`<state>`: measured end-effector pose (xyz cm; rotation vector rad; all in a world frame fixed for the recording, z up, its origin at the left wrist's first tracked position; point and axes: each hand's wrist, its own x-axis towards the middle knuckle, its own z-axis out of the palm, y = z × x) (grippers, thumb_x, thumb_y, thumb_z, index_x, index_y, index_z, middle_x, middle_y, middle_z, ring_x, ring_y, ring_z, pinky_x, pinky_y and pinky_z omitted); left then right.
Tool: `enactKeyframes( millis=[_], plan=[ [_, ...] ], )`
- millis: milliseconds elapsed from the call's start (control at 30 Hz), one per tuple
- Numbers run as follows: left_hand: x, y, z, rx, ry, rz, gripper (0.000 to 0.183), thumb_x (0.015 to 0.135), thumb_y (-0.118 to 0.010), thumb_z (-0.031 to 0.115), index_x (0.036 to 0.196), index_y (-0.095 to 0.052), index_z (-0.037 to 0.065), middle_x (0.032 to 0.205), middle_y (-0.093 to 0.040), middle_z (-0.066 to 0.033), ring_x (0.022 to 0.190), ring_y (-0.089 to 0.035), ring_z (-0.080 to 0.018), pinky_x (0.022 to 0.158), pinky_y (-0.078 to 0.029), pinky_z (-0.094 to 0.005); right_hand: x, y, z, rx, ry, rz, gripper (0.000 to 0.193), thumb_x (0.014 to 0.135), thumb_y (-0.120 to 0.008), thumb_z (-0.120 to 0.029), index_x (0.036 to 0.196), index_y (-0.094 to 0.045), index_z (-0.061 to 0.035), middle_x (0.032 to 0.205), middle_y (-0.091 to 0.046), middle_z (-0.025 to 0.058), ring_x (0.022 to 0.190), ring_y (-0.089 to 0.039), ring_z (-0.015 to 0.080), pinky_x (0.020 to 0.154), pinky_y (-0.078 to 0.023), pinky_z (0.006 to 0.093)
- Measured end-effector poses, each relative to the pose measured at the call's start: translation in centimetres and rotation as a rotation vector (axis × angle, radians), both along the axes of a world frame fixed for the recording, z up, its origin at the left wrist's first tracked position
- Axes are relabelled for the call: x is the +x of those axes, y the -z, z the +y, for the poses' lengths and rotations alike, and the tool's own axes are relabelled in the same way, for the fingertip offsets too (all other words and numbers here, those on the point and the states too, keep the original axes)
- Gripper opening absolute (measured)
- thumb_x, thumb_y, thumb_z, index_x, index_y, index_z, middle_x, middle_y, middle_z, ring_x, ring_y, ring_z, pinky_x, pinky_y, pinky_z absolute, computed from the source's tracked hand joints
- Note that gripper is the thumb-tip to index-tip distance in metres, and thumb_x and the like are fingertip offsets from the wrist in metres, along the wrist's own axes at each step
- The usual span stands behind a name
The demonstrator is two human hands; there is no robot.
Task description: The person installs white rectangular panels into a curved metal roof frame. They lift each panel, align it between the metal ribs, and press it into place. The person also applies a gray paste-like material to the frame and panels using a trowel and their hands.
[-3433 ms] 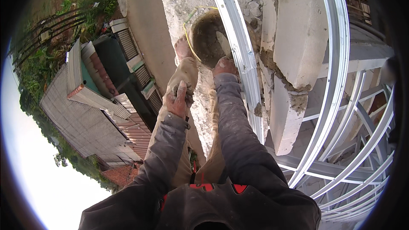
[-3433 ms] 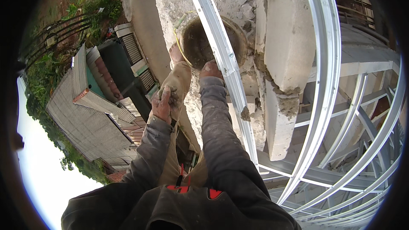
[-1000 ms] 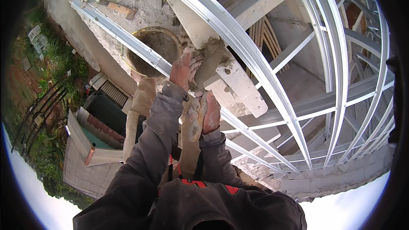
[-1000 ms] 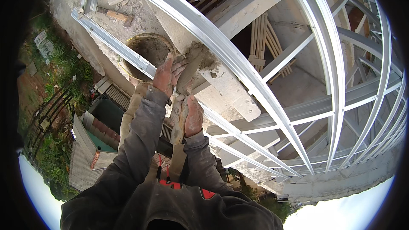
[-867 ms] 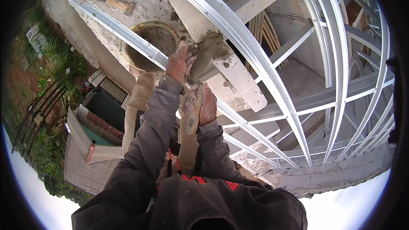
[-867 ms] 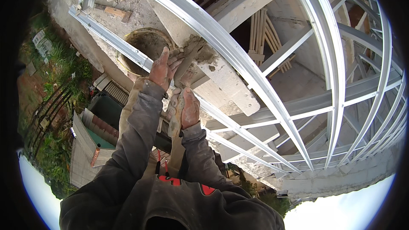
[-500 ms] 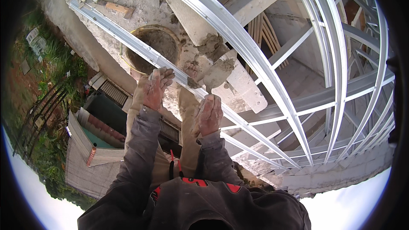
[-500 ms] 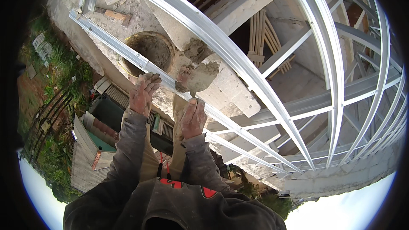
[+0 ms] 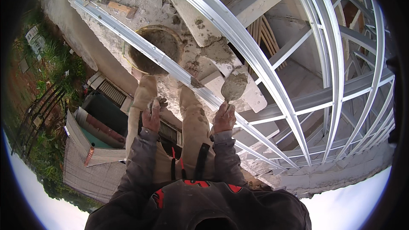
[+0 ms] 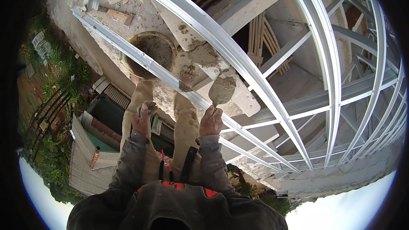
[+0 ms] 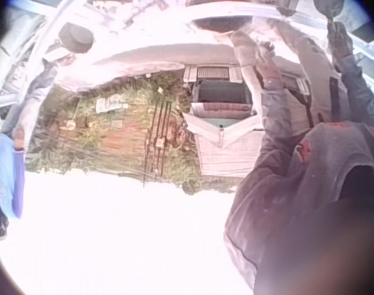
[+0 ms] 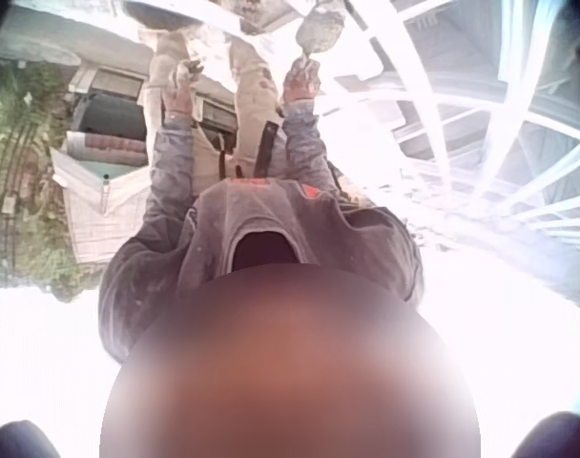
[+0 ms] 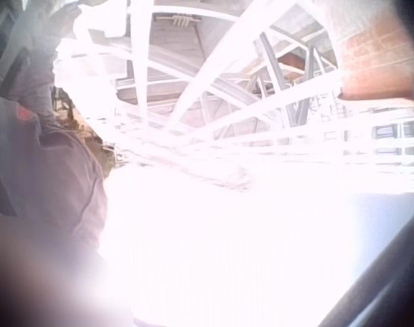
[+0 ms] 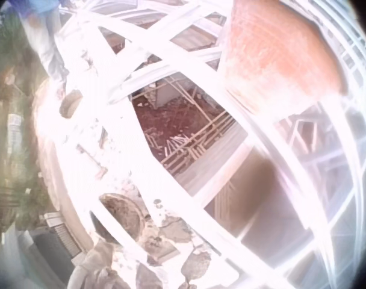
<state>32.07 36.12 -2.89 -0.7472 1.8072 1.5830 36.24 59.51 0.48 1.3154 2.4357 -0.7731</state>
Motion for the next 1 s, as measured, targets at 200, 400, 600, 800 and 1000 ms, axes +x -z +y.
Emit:
enactKeyframes(
  millis=[200, 400, 600, 800, 1000],
  plan=[
    [1.2, 0.8, 0.0, -0.055, 0.100, 0.062, 0.036, 0.096, -0.048, 0.028, 0.110, -0.057, -0.004, 0.095, -0.065, -0.0096, 0.086, -0.061, -0.0142, 0.076, -0.049, -0.0283, -1.9, 0.3, 0.5, 0.261, -0.693, 0.240, 0.010, 0.093, -0.046, -0.012, 0.098, -0.048, -0.0031, 0.086, -0.050, 0.0179, 0.073, -0.055, 0.0354, 0.057, -0.044, 0.0450],
    [1.7, 1.1, 0.2, -0.074, -0.046, 0.048, 0.033, 0.095, -0.051, 0.026, 0.109, -0.059, -0.003, 0.097, -0.065, -0.0070, 0.086, -0.060, -0.0130, 0.074, -0.049, -0.0283, -2.4, 0.1, 0.3, -0.089, -0.172, -0.039, 0.028, 0.096, -0.043, -0.027, 0.090, -0.050, -0.0012, 0.077, -0.056, 0.0228, 0.072, -0.056, 0.0434, 0.060, -0.042, 0.0510],
    [2.1, 3.8, 0.2, 0.009, -0.047, -0.004, 0.035, 0.096, -0.050, 0.029, 0.110, -0.056, -0.002, 0.097, -0.063, -0.0068, 0.088, -0.061, -0.0137, 0.073, -0.049, -0.0280, 0.6, -7.9, 0.8, -0.173, -0.594, -0.029, 0.033, 0.088, -0.050, -0.019, 0.108, -0.050, 0.0078, 0.093, -0.057, 0.0253, 0.082, -0.059, 0.0406, 0.069, -0.047, 0.0492],
    [3.5, 5.2, 0.0, 0.030, 0.011, 0.050, 0.031, 0.097, -0.047, 0.026, 0.113, -0.055, 0.000, 0.096, -0.062, -0.0058, 0.084, -0.060, -0.0123, 0.071, -0.049, -0.0269, -5.4, -3.8, 0.2, 0.013, -0.988, -0.002, 0.044, 0.083, -0.055, -0.021, 0.116, -0.049, 0.0077, 0.107, -0.057, 0.0270, 0.090, -0.059, 0.0421, 0.078, -0.050, 0.0479],
    [4.0, 6.7, -0.4, 0.026, -0.055, 0.006, 0.027, 0.097, -0.048, 0.020, 0.112, -0.054, -0.001, 0.095, -0.062, -0.0048, 0.085, -0.058, -0.0110, 0.071, -0.048, -0.0261, -9.6, 7.7, 1.4, -0.069, -1.171, -0.402, 0.040, 0.080, -0.055, -0.028, 0.111, -0.055, -0.0030, 0.100, -0.061, 0.0203, 0.096, -0.057, 0.0411, 0.086, -0.047, 0.0458]
  ],
)
